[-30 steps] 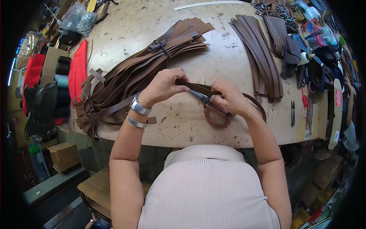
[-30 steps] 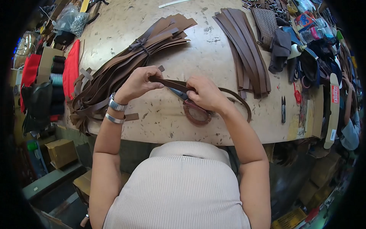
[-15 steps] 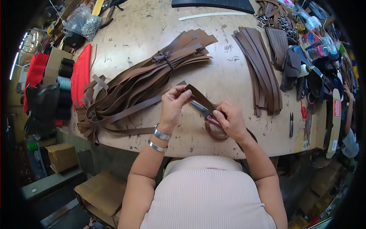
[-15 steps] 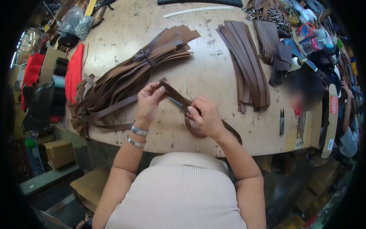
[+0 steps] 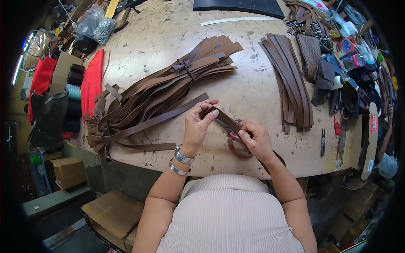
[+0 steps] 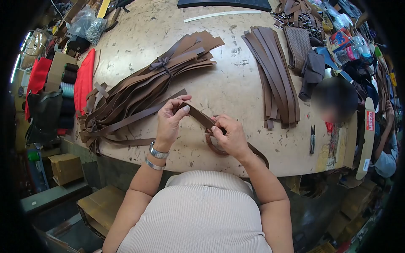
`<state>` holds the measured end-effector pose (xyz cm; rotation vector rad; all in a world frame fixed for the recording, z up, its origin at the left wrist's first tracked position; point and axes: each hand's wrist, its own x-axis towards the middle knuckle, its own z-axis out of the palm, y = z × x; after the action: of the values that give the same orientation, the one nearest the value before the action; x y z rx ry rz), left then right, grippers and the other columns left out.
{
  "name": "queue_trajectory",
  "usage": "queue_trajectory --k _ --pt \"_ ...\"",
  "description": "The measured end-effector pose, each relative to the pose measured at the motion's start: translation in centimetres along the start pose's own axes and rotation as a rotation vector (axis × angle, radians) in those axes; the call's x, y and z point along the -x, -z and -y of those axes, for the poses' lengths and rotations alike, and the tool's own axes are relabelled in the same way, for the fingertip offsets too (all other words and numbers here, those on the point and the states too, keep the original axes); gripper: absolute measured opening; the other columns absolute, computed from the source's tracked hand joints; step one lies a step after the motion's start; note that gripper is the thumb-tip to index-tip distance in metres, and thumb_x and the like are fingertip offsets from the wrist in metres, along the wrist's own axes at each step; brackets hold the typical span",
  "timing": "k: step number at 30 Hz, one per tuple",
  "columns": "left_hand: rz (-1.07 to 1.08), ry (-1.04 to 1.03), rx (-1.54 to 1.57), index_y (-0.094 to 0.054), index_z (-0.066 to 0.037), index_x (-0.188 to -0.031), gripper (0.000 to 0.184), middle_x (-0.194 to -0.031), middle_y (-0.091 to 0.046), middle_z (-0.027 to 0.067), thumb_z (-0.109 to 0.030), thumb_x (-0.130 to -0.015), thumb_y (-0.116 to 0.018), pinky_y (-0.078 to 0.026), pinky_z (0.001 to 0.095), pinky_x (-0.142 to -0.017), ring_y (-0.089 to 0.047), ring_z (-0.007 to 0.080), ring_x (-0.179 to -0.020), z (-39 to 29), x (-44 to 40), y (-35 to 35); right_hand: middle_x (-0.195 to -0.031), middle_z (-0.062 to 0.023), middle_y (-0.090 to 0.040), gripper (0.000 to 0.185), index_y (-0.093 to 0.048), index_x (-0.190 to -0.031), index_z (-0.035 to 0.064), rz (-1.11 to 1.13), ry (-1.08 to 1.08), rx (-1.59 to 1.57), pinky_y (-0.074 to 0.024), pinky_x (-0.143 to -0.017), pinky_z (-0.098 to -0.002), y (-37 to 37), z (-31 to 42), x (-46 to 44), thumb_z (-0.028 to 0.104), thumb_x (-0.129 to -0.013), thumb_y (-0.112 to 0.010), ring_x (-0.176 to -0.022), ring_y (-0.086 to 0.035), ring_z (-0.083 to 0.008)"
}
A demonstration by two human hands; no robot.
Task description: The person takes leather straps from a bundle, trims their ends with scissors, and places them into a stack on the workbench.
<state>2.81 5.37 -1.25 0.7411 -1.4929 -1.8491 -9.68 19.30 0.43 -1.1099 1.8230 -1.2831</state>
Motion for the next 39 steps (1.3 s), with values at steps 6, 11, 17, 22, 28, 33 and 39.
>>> queue_trajectory --k 6,11,17,22,28,33,39 --pt "-0.172 -0.011 0.176 -0.056 0.002 -0.084 0.005 -0.092 -0.057 0.0089 0.000 -0.079 -0.057 -0.049 0.0243 -0.067 -0.056 0.0106 -0.074 0.9 0.3 -0.4 -0.067 -0.0134 -0.051 0.010 -0.049 -0.067 -0.0034 -0.055 0.059 -0.017 -0.0450 -0.070 -0.0315 -0.4 -0.2 -0.1 0.001 -0.073 -0.055 -0.073 -0.058 -0.0263" --pt "-0.224 -0.097 0.126 -0.054 0.000 -0.084 0.010 -0.085 -0.056 0.0053 -0.004 -0.078 -0.061 -0.047 0.0194 -0.063 -0.055 0.0082 -0.068 0.3 0.2 -0.9 -0.066 -0.0136 -0.050 0.012 -0.049 -0.066 -0.0029 -0.038 0.045 -0.047 -0.0448 -0.070 -0.0316 -0.7 -0.6 -0.1 0.003 -0.074 -0.056 -0.075 -0.059 -0.0265" --pt "-0.245 -0.170 0.031 -0.051 -0.001 -0.088 0.013 -0.080 -0.056 0.0049 -0.001 -0.078 -0.060 -0.049 0.0205 -0.060 -0.055 0.0083 -0.069 -0.5 0.1 -1.0 -0.065 -0.0130 -0.051 0.012 -0.051 -0.069 -0.0023 -0.019 -0.009 -0.048 -0.0432 -0.068 -0.0299 -0.8 -0.6 0.2 0.005 -0.076 -0.056 -0.079 -0.059 -0.0248" --pt "-0.217 -0.163 0.019 -0.051 0.000 -0.092 0.015 -0.079 -0.056 0.0054 0.000 -0.078 -0.059 -0.051 0.0220 -0.059 -0.056 0.0090 -0.069 -0.5 0.0 -0.9 -0.066 -0.0134 -0.052 0.012 -0.053 -0.072 -0.0022 -0.024 0.029 -0.086 -0.0426 -0.067 -0.0292 -1.1 -1.4 0.3 0.007 -0.079 -0.056 -0.083 -0.059 -0.0234" --pt "-0.218 -0.169 0.019 -0.052 0.001 -0.091 0.014 -0.077 -0.057 0.0055 0.000 -0.078 -0.059 -0.050 0.0219 -0.059 -0.057 0.0094 -0.066 -0.6 0.2 -0.9 -0.062 -0.0115 -0.050 0.014 -0.055 -0.073 -0.0017 -0.007 -0.068 -0.118 -0.0432 -0.074 -0.0291 -1.1 -0.8 0.6 0.009 -0.081 -0.055 -0.069 -0.056 -0.0203" --pt "-0.217 -0.165 0.021 -0.053 0.000 -0.090 0.014 -0.077 -0.057 0.0056 0.000 -0.078 -0.059 -0.050 0.0219 -0.059 -0.057 0.0098 -0.066 -0.6 0.2 -0.9 -0.058 -0.0103 -0.048 0.014 -0.055 -0.072 -0.0015 -0.010 -0.078 -0.149 -0.0429 -0.080 -0.0298 -1.2 -0.7 0.6 0.010 -0.081 -0.054 -0.063 -0.053 -0.0190" --pt "-0.211 -0.178 0.036 -0.054 0.000 -0.089 0.012 -0.078 -0.058 0.0051 0.000 -0.078 -0.059 -0.050 0.0219 -0.058 -0.057 0.0098 -0.066 -0.5 0.2 -0.8 -0.059 -0.0104 -0.047 0.013 -0.054 -0.072 -0.0017 -0.021 -0.065 -0.124 -0.0428 -0.081 -0.0295 -1.2 -0.4 0.6 0.009 -0.080 -0.056 -0.064 -0.054 -0.0198"
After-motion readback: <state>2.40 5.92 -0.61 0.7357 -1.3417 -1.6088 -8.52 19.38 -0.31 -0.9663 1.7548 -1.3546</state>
